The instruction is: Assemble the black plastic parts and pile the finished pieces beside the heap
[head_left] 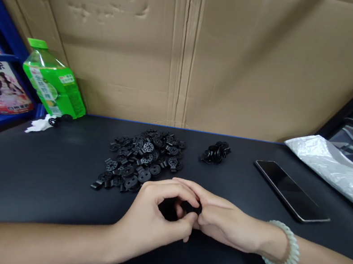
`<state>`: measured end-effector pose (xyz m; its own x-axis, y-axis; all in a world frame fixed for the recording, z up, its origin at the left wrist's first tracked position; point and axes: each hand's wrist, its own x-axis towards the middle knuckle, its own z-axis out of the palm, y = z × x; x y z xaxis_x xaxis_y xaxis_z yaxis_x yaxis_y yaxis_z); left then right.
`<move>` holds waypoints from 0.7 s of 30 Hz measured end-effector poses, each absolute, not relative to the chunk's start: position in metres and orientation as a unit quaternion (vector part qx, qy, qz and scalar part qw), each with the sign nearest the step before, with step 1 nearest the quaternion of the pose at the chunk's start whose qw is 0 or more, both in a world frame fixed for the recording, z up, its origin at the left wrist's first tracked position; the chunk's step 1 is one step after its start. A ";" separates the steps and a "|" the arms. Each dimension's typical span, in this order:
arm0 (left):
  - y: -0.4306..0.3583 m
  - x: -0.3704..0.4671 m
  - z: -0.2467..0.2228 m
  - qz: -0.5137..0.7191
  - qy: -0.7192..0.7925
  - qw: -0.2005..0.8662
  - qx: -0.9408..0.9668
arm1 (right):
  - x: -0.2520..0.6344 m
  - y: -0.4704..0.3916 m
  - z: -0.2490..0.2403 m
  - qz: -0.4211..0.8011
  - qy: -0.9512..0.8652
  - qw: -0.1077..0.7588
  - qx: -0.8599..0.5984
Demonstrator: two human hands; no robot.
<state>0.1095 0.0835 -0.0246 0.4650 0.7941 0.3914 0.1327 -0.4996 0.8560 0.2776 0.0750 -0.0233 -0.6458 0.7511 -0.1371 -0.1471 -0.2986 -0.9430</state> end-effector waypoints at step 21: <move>0.091 0.106 -0.029 0.472 0.354 0.394 0.705 | 0.275 0.071 -0.024 0.742 -0.498 0.349 -0.284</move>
